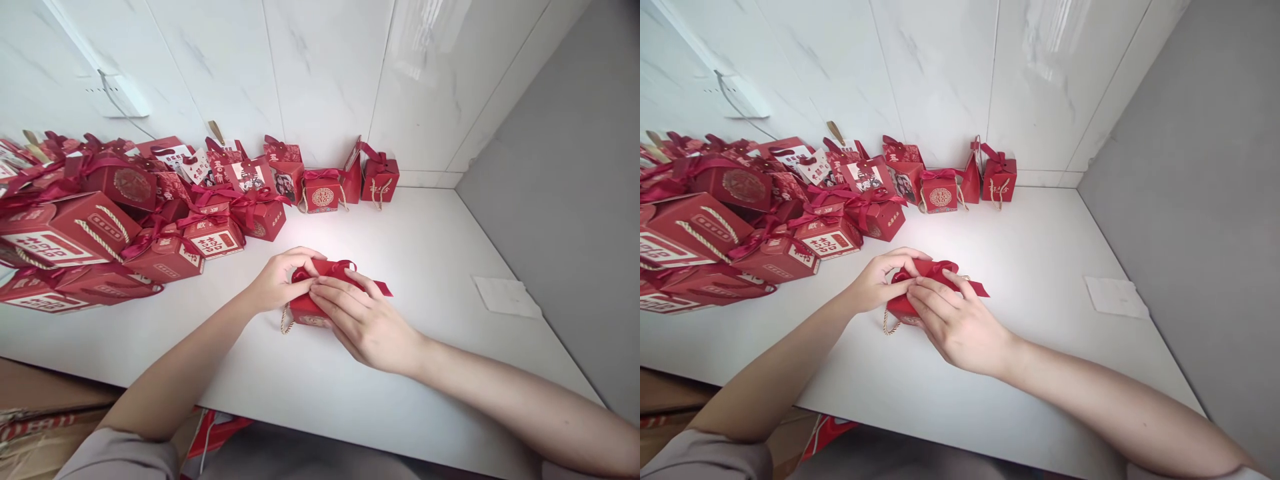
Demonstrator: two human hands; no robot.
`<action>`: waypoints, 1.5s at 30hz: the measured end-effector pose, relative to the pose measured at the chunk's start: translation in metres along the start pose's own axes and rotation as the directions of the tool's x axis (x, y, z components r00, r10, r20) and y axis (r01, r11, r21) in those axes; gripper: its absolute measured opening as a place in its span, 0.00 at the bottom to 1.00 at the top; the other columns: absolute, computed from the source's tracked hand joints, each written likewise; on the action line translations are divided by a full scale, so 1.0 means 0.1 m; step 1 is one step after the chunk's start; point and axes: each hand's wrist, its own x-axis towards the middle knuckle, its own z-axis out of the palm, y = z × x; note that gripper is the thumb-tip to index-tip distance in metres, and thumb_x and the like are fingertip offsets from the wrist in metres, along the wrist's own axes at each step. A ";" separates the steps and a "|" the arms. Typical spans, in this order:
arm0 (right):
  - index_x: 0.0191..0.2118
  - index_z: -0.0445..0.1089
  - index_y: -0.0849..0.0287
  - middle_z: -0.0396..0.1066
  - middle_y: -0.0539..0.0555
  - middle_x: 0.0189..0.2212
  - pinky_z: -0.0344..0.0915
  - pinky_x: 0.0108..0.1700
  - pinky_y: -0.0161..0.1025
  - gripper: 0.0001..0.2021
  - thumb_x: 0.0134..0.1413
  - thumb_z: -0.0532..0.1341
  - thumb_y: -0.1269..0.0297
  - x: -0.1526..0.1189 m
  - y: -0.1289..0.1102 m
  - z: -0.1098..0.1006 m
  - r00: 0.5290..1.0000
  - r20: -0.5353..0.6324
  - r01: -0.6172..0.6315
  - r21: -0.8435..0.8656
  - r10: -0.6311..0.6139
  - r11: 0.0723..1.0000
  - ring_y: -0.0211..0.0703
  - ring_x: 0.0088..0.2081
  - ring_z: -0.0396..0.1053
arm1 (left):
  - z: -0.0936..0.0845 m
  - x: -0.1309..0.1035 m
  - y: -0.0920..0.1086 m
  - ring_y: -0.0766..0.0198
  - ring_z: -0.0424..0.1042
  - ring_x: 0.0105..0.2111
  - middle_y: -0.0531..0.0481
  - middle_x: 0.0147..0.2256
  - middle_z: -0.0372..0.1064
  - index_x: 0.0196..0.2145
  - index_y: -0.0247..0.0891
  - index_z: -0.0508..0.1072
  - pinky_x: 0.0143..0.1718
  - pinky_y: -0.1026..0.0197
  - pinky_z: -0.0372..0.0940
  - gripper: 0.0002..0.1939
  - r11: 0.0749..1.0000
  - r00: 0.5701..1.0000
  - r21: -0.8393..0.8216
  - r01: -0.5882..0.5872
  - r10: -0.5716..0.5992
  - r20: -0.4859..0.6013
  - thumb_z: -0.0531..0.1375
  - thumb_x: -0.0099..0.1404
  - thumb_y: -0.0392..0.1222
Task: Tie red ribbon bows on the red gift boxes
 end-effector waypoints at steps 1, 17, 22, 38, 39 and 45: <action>0.59 0.66 0.70 0.71 0.61 0.57 0.57 0.64 0.55 0.18 0.66 0.54 0.72 0.00 0.00 0.00 1.000 -0.018 0.021 0.005 -0.021 1.000 0.52 0.62 0.64 | 0.05 0.00 0.00 0.57 0.72 0.51 0.43 0.50 0.72 0.31 0.37 0.73 0.55 0.54 0.65 0.04 1.000 1.000 0.008 -0.001 0.002 -0.018 0.61 0.64 0.38; 0.51 0.70 0.64 0.63 0.68 0.62 0.63 0.59 0.58 0.13 0.66 0.54 0.68 -0.29 0.33 0.49 0.979 0.195 -0.060 -0.045 0.067 0.997 0.59 0.61 0.63 | -1.27 -1.00 0.71 0.40 0.59 0.60 0.40 0.58 0.62 0.58 0.35 0.63 0.54 0.27 0.56 0.36 0.307 0.284 0.365 0.879 0.277 -0.918 0.58 0.63 0.65; 0.53 0.68 0.61 0.68 0.64 0.57 0.64 0.59 0.56 0.13 0.66 0.53 0.67 -0.32 0.29 0.51 0.964 0.253 -0.101 0.081 0.077 0.992 0.55 0.58 0.67 | -1.00 -1.38 0.68 0.25 0.58 0.60 0.25 0.60 0.58 0.61 0.30 0.58 0.54 0.23 0.57 0.50 0.080 0.124 0.125 0.989 0.022 -0.992 0.65 0.52 0.67; 0.56 0.66 0.58 0.69 0.62 0.56 0.67 0.58 0.55 0.15 0.66 0.54 0.66 -0.33 0.32 0.52 0.955 0.276 -0.171 0.209 0.109 0.963 0.53 0.57 0.67 | -0.77 -1.54 0.30 0.21 0.59 0.58 0.23 0.59 0.58 0.66 0.35 0.49 0.47 0.25 0.59 0.53 0.104 0.210 0.184 0.977 -0.373 -0.904 0.58 0.54 0.71; 0.56 0.66 0.58 0.69 0.62 0.56 0.67 0.57 0.55 0.15 0.66 0.54 0.66 -0.32 0.32 0.51 0.955 0.275 -0.178 0.220 0.114 0.959 0.54 0.57 0.67 | -0.71 -1.49 0.38 0.24 0.63 0.56 0.25 0.58 0.60 0.67 0.37 0.48 0.47 0.28 0.62 0.54 0.172 0.283 0.228 0.958 -0.451 -0.847 0.59 0.53 0.72; 0.63 0.56 0.55 0.60 0.63 0.63 0.64 0.61 0.57 0.22 0.66 0.55 0.60 -0.27 0.31 0.41 0.935 0.188 -0.350 0.343 0.301 0.872 0.54 0.63 0.61 | -0.56 -1.25 0.75 0.48 0.77 0.41 0.43 0.49 0.73 0.65 0.50 0.56 0.39 0.48 0.71 0.37 0.479 0.496 0.209 0.853 -0.617 -0.610 0.55 0.63 0.66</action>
